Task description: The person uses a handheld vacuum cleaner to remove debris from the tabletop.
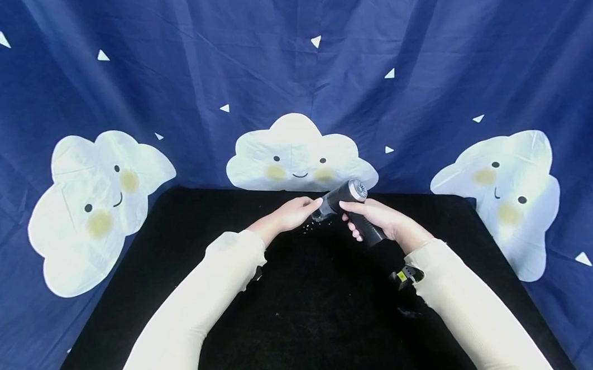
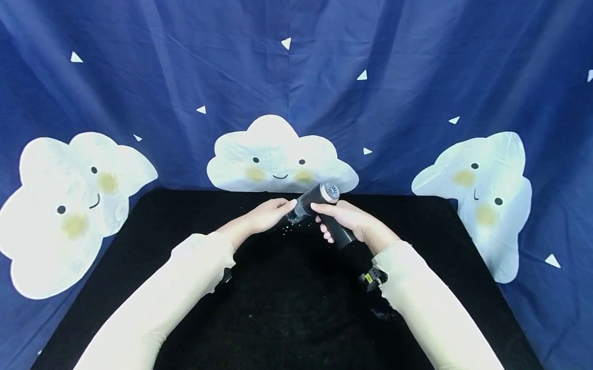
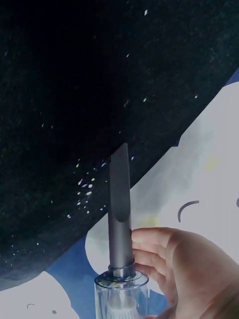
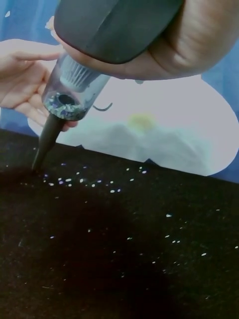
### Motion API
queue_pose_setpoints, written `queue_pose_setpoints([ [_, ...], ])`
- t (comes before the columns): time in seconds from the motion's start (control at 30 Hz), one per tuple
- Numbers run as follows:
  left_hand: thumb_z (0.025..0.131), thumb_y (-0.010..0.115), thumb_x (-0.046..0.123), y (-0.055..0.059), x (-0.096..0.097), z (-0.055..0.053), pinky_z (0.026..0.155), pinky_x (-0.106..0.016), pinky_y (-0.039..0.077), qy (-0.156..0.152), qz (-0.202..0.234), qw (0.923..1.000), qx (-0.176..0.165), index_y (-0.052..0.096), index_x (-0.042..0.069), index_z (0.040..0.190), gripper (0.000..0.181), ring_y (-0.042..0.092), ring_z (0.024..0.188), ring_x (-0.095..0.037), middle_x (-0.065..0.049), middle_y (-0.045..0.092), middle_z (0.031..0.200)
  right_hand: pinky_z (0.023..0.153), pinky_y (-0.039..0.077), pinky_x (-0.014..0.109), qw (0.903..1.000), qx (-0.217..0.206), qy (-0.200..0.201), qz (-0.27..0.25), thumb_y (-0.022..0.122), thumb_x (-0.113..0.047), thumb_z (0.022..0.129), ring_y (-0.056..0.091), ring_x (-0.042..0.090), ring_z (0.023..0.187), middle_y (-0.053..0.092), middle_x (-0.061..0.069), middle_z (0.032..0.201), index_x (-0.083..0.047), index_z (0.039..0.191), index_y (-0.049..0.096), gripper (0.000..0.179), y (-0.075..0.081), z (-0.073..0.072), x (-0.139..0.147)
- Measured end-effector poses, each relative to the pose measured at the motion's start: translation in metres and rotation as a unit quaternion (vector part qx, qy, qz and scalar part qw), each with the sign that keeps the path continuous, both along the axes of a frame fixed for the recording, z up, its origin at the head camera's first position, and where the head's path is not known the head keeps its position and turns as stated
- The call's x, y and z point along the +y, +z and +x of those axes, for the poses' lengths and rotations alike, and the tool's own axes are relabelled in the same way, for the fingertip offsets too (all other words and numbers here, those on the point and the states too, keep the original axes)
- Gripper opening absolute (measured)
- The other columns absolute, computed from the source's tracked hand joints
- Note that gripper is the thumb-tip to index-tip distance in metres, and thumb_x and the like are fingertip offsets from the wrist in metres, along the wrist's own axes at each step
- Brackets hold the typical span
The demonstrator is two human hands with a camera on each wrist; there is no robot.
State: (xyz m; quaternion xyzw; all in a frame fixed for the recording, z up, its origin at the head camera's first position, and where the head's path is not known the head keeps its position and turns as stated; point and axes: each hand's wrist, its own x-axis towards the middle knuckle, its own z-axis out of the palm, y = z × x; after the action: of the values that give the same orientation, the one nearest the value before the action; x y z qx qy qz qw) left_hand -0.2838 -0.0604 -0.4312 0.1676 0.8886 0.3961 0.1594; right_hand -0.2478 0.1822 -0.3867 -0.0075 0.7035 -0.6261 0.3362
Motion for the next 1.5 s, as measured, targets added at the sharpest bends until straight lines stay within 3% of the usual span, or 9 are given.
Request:
queue_pose_setpoints([
  [0.43,0.104,0.036,0.059,-0.001,0.015,-0.002,0.095,-0.040,0.044,-0.012,0.021,0.9997,0.002,0.059,0.008,0.134,0.064,0.058,0.101,-0.022,-0.006,0.063,0.111,0.054,0.051,0.028,0.9997,0.000,0.008,0.022,0.059,-0.042,0.100,0.054,0.015,0.054,0.055,0.006,0.068,0.007,0.111,0.050,0.050,0.009,-0.001,0.014],
  [0.7,0.104,0.033,0.060,0.000,0.020,-0.001,0.094,-0.041,0.043,-0.030,0.013,0.9994,-0.011,0.058,0.008,0.135,0.066,0.056,0.103,-0.023,-0.010,0.062,0.119,0.053,0.050,0.028,0.9992,-0.007,0.023,0.031,0.058,-0.040,0.101,0.053,0.016,0.055,0.053,0.006,0.070,0.003,0.105,0.053,0.043,0.019,0.000,0.023],
  [0.97,0.105,0.034,0.058,0.000,0.029,-0.001,0.102,-0.040,0.041,-0.024,0.012,0.9996,0.007,0.059,0.008,0.134,0.063,0.056,0.117,-0.022,-0.007,0.062,0.126,0.053,0.051,0.028,0.9986,0.006,0.020,0.048,0.061,-0.042,0.099,0.055,0.016,0.054,0.054,0.007,0.070,0.004,0.107,0.052,0.047,0.023,0.001,0.028],
  [1.33,0.103,0.035,0.061,0.001,0.030,-0.002,0.093,-0.039,0.045,-0.021,0.038,0.9991,0.008,0.056,0.010,0.139,0.066,0.057,0.101,-0.022,-0.006,0.062,0.113,0.054,0.051,0.030,0.9968,0.037,0.027,0.065,0.062,-0.042,0.098,0.055,0.018,0.053,0.055,0.008,0.069,0.002,0.101,0.054,0.045,0.028,0.002,0.028],
  [1.5,0.103,0.034,0.061,-0.001,0.028,-0.004,0.094,-0.040,0.044,-0.011,0.049,0.9987,0.008,0.057,0.010,0.138,0.065,0.057,0.101,-0.022,-0.005,0.062,0.111,0.056,0.052,0.032,0.9960,0.049,0.031,0.068,0.062,-0.042,0.098,0.055,0.018,0.053,0.056,0.008,0.068,0.001,0.099,0.054,0.044,0.026,0.000,0.024],
])
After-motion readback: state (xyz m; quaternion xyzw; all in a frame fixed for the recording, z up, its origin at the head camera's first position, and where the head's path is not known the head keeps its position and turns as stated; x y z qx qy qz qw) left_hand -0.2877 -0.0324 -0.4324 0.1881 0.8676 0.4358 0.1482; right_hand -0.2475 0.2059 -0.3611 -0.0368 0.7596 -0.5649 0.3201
